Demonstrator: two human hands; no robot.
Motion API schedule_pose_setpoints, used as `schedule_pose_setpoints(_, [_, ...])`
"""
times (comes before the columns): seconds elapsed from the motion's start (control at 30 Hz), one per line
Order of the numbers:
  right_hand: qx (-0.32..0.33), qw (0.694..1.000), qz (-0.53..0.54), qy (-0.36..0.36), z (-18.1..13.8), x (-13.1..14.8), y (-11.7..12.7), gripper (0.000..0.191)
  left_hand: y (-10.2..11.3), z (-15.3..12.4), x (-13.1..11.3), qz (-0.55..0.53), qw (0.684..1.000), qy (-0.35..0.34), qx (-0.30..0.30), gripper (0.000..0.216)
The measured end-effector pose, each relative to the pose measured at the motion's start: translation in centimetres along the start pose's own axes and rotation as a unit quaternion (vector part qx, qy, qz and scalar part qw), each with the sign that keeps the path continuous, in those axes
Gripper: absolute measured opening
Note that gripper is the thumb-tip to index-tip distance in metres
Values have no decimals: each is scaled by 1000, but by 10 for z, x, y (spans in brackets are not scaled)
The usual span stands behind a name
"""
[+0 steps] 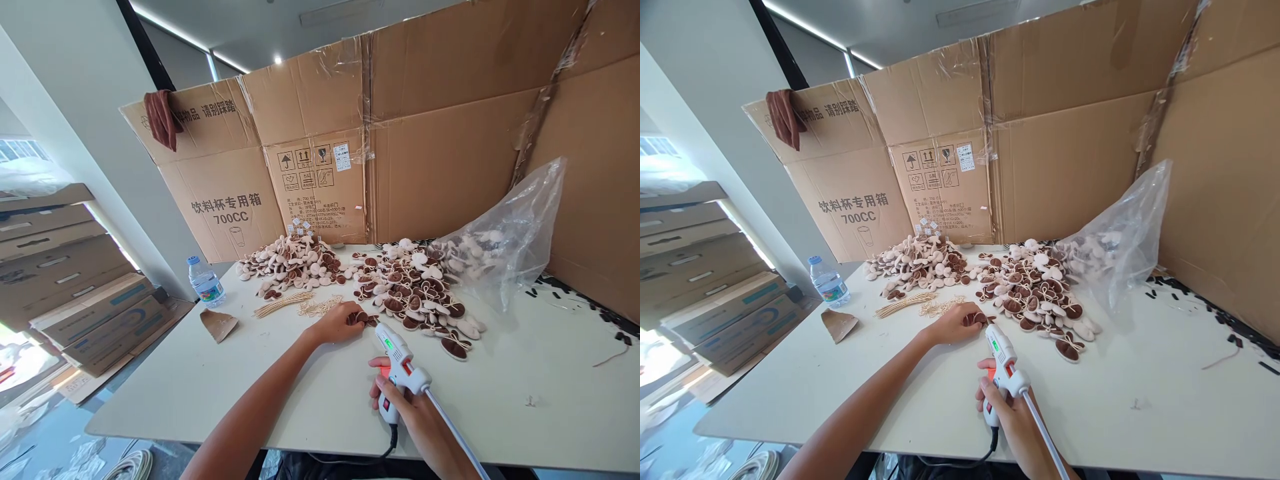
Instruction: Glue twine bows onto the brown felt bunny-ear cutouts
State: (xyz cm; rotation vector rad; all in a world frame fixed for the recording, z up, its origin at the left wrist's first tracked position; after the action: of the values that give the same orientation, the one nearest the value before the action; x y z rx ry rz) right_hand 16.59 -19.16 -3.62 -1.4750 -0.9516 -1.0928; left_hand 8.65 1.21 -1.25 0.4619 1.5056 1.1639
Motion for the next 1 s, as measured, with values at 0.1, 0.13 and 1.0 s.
schedule_pose_setpoints(0.1, [9, 1000, 5, 2, 0, 1, 1, 65, 0, -1, 2, -43, 999, 22, 5, 15])
schedule_pose_setpoints(0.13, [4, 1000, 4, 4, 1, 1, 2, 64, 1, -1, 3, -64, 997, 31, 6, 15])
schedule_pose_setpoints(1.0, [-8, 996, -81, 45, 6, -3, 7, 46, 6, -1, -17, -416, 908, 29, -47, 40])
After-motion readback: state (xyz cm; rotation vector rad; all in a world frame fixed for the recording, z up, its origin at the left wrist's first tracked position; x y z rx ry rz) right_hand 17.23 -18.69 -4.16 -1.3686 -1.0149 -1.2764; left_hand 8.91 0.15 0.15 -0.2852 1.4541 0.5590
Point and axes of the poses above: each hand's wrist, its own z-axis towards the middle knuckle, its own y-axis out of the back of the hand, x = y × z, the point moved 4 cm from there along z, towards the middle knuckle, and after that the axes turned 5 degrees about x, right-handed, at the moved point
